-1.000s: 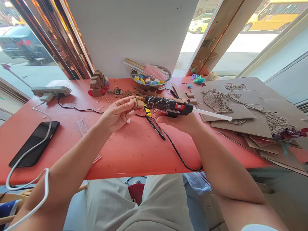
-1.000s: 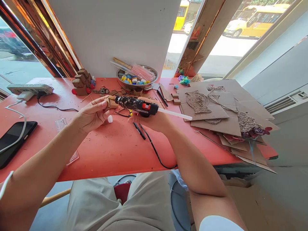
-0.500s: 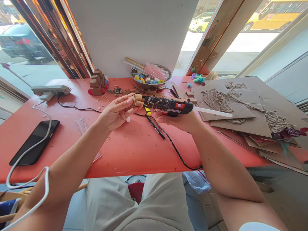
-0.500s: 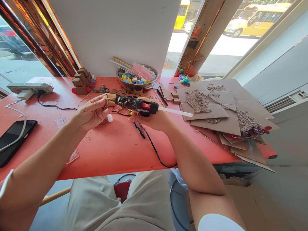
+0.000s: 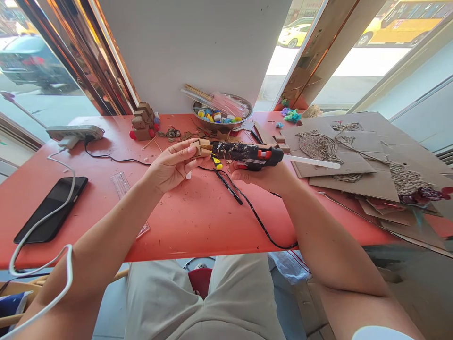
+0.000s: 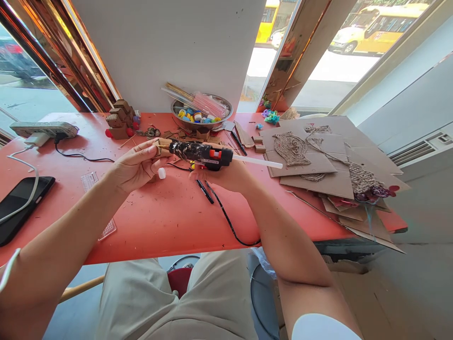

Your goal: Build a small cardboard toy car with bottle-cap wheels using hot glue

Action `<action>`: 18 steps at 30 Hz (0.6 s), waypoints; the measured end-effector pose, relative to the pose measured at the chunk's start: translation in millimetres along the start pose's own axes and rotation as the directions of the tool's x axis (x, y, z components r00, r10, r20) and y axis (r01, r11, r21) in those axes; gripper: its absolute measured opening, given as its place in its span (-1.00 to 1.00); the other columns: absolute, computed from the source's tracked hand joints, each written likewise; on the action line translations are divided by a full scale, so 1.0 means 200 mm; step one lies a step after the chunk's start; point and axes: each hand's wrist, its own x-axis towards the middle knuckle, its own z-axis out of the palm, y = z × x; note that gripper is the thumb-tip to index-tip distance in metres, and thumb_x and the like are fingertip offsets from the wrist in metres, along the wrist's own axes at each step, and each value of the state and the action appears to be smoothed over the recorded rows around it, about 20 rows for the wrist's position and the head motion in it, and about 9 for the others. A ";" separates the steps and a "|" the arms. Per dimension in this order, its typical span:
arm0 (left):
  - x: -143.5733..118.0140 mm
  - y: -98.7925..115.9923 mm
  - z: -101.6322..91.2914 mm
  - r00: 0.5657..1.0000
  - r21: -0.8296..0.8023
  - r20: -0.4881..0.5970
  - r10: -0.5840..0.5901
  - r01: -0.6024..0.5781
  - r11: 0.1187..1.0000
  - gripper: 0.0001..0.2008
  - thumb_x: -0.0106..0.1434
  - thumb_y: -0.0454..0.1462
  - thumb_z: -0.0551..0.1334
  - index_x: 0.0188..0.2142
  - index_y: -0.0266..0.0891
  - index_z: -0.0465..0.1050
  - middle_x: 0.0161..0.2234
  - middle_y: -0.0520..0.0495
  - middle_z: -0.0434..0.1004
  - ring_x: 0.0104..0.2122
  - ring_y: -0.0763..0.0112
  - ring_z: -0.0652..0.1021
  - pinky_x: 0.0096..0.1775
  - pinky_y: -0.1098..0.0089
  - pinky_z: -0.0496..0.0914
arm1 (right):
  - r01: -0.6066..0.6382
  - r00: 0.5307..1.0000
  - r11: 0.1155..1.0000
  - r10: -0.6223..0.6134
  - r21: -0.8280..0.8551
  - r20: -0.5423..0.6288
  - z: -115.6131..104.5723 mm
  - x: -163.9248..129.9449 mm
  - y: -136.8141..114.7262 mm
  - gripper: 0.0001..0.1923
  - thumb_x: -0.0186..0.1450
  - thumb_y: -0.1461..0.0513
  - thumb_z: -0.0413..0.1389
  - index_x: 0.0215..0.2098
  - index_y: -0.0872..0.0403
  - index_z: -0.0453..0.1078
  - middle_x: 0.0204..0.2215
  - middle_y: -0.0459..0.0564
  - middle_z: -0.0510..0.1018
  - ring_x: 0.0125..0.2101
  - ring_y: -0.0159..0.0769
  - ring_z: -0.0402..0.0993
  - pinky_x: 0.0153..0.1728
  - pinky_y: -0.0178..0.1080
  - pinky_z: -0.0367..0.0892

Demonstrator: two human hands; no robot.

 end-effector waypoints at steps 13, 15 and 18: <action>0.00 0.01 0.01 0.999 -0.022 -0.030 -0.011 0.010 1.000 -0.62 0.40 -0.49 0.31 0.16 -0.28 0.63 -0.22 -0.12 0.82 -0.11 0.24 0.81 -0.07 0.53 0.67 | -0.028 0.999 1.000 0.028 0.010 0.023 -0.01 0.00 0.02 -0.40 -0.04 -0.19 0.54 -0.45 0.02 0.41 -0.53 -0.12 0.52 -0.50 -0.36 0.36 -0.51 -0.26 0.34; 0.00 0.01 0.01 0.999 -0.031 -0.029 -0.012 0.011 0.999 -0.60 0.39 -0.48 0.35 0.19 -0.29 0.62 -0.18 -0.15 0.82 -0.10 0.23 0.80 -0.05 0.54 0.66 | -0.058 0.997 0.998 0.058 0.003 0.045 -0.02 0.00 0.02 -0.44 -0.01 -0.15 0.53 -0.43 0.03 0.43 -0.53 -0.11 0.52 -0.52 -0.37 0.35 -0.54 -0.27 0.31; 0.00 0.02 0.00 0.999 -0.039 -0.032 0.000 -0.001 0.999 -0.61 0.37 -0.49 0.37 0.17 -0.29 0.63 -0.18 -0.14 0.82 -0.16 0.28 0.81 -0.09 0.60 0.65 | -0.075 0.988 0.997 0.073 0.011 0.136 -0.03 -0.01 0.02 -0.50 0.04 -0.11 0.51 -0.42 0.04 0.45 -0.53 -0.11 0.53 -0.54 -0.38 0.35 -0.56 -0.28 0.31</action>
